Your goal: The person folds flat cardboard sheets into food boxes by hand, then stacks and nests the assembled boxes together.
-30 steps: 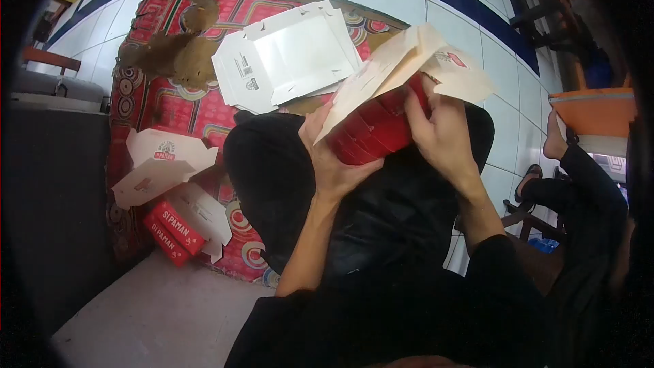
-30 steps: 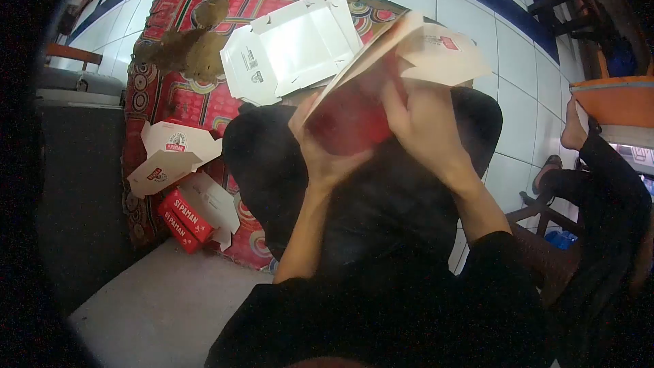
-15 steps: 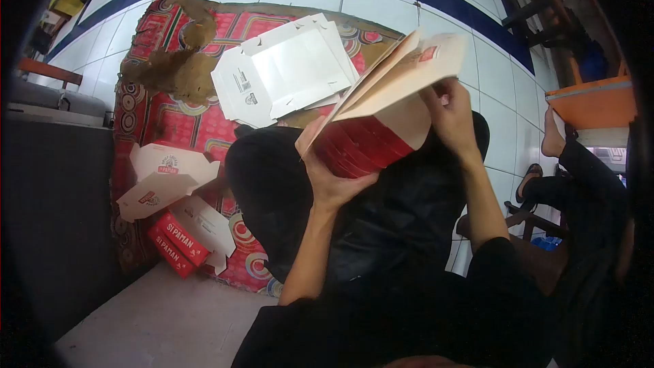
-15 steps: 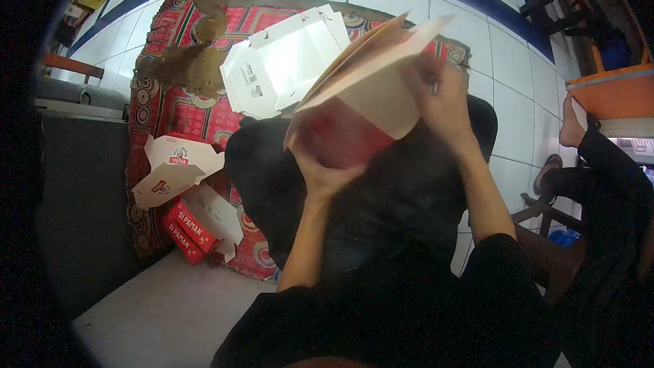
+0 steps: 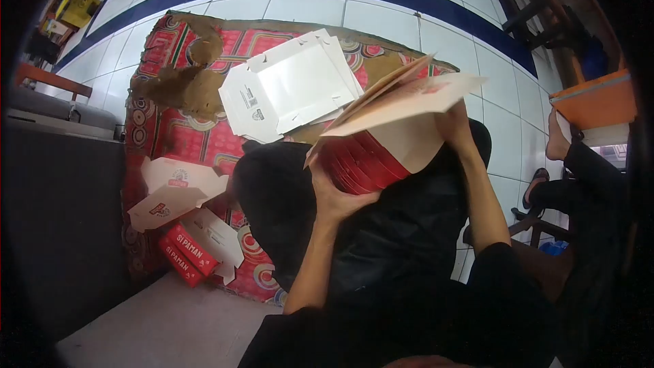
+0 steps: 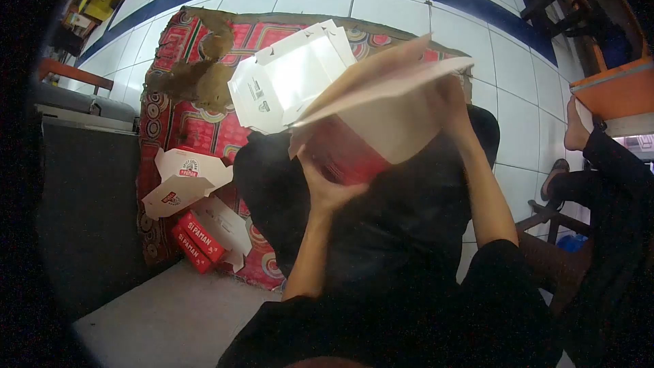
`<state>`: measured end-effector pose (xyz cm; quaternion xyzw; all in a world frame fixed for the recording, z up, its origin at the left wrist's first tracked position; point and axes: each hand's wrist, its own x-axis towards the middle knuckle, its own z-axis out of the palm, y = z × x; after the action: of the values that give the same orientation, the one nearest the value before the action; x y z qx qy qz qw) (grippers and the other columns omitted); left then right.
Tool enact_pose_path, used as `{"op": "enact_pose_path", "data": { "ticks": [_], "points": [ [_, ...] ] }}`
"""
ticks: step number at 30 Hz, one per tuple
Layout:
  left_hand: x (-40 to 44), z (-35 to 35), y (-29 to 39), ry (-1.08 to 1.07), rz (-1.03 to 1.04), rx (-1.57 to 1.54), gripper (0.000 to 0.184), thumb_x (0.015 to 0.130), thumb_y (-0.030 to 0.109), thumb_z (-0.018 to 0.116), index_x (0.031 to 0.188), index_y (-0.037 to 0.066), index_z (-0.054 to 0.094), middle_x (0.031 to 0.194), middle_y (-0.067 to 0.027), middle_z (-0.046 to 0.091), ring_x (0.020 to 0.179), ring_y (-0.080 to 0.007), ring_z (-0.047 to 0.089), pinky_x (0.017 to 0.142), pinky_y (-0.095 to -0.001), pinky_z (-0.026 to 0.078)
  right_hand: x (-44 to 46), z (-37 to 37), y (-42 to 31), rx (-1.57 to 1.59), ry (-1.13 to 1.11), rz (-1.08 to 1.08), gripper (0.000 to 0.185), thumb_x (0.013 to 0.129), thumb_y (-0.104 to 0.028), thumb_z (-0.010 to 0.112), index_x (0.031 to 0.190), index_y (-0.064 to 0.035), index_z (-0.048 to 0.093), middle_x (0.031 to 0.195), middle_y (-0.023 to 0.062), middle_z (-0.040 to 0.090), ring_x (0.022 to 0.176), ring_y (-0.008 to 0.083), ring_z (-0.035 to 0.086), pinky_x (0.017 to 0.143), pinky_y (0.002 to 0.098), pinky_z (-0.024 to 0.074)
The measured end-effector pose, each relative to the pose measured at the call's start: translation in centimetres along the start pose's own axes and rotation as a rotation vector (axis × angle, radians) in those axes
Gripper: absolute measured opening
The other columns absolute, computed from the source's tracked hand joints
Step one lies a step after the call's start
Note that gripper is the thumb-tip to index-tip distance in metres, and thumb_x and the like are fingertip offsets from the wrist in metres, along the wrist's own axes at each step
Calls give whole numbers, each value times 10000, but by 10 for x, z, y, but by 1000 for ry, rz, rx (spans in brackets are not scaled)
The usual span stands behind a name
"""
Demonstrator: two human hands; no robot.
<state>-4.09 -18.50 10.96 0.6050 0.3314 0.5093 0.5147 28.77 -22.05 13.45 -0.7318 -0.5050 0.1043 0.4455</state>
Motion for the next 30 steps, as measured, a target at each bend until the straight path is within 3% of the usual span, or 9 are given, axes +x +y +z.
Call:
{"op": "enact_pose_path", "data": {
  "ticks": [3, 7, 14, 16, 18, 20, 26, 28, 30],
  "points": [
    [0, 0, -3, -28, -1, -42, 1208, 475, 247, 1038, 1504, 16, 450, 1463, -186, 532, 1382, -345, 533, 1163, -485, 455, -1, -5, -11, -66, -181, -123, 275, 921, 51, 632, 1192, 9, 656, 1171, 177, 690, 1164, 347, 643, 1029, 448, 521],
    [0, 0, -7, -27, 39, -20, 1213, 475, 249, 1034, 1513, 22, 448, 1468, -181, 536, 1386, -341, 530, 1180, -483, 438, -1, 4, -14, 38, -76, -160, 270, 906, 54, 617, 1171, 10, 637, 1164, 194, 669, 1109, 367, 618, 989, 451, 511],
    [8, 3, 0, -33, 67, 8, 1204, 472, 242, 1029, 1520, 23, 478, 1463, -172, 548, 1387, -342, 529, 1180, -478, 436, 14, -1, 24, -331, -236, -376, 256, 916, 69, 580, 1167, 29, 614, 1107, 215, 640, 1042, 409, 606, 930, 483, 505],
    [15, 2, 6, -7, 64, 23, 1192, 472, 237, 1029, 1515, 23, 492, 1458, -168, 553, 1387, -342, 530, 1175, -474, 442, 22, 0, -51, 22, -134, 153, 237, 964, 51, 606, 1200, 35, 614, 1131, 182, 674, 1070, 355, 654, 950, 440, 528],
    [21, 1, 8, -85, 123, 4, 1164, 477, 237, 1028, 1501, 27, 516, 1453, -163, 558, 1379, -341, 534, 1165, -469, 450, 20, 2, -11, 61, -140, 99, 273, 981, 36, 655, 1252, 37, 618, 1186, 158, 700, 1105, 289, 675, 965, 399, 542],
    [17, 3, 3, -85, 164, 5, 1149, 481, 243, 1027, 1495, 30, 531, 1453, -159, 562, 1371, -338, 537, 1154, -464, 460, 27, 2, 25, -301, 44, -443, 286, 939, -204, 815, 1108, 21, 766, 958, 172, 794, 898, 316, 759, 792, 415, 579],
    [20, 6, 4, 1, 229, 72, 1144, 487, 251, 1021, 1504, 46, 540, 1451, -152, 580, 1350, -357, 540, 1145, -469, 436, 26, -2, -52, -381, 30, -123, 329, 972, -254, 774, 1139, 29, 762, 1030, 183, 794, 945, 328, 753, 844, 402, 566],
    [23, 8, 3, 34, 249, 179, 1148, 487, 251, 1018, 1510, 49, 539, 1450, -150, 585, 1346, -367, 539, 1147, -474, 422, 13, -2, -134, 9, 7, 54, 331, 984, -245, 750, 1160, 36, 757, 1053, 215, 786, 925, 346, 749, 848, 397, 564],
    [24, 13, 3, 11, 239, 195, 1126, 487, 258, 1012, 1498, 51, 561, 1433, -150, 602, 1343, -376, 537, 1148, -487, 397, -9, -8, -189, 111, -299, 143, 298, 997, -141, 736, 1208, 70, 727, 1059, 166, 787, 980, 206, 725, 916, 367, 549]
  ]
}}
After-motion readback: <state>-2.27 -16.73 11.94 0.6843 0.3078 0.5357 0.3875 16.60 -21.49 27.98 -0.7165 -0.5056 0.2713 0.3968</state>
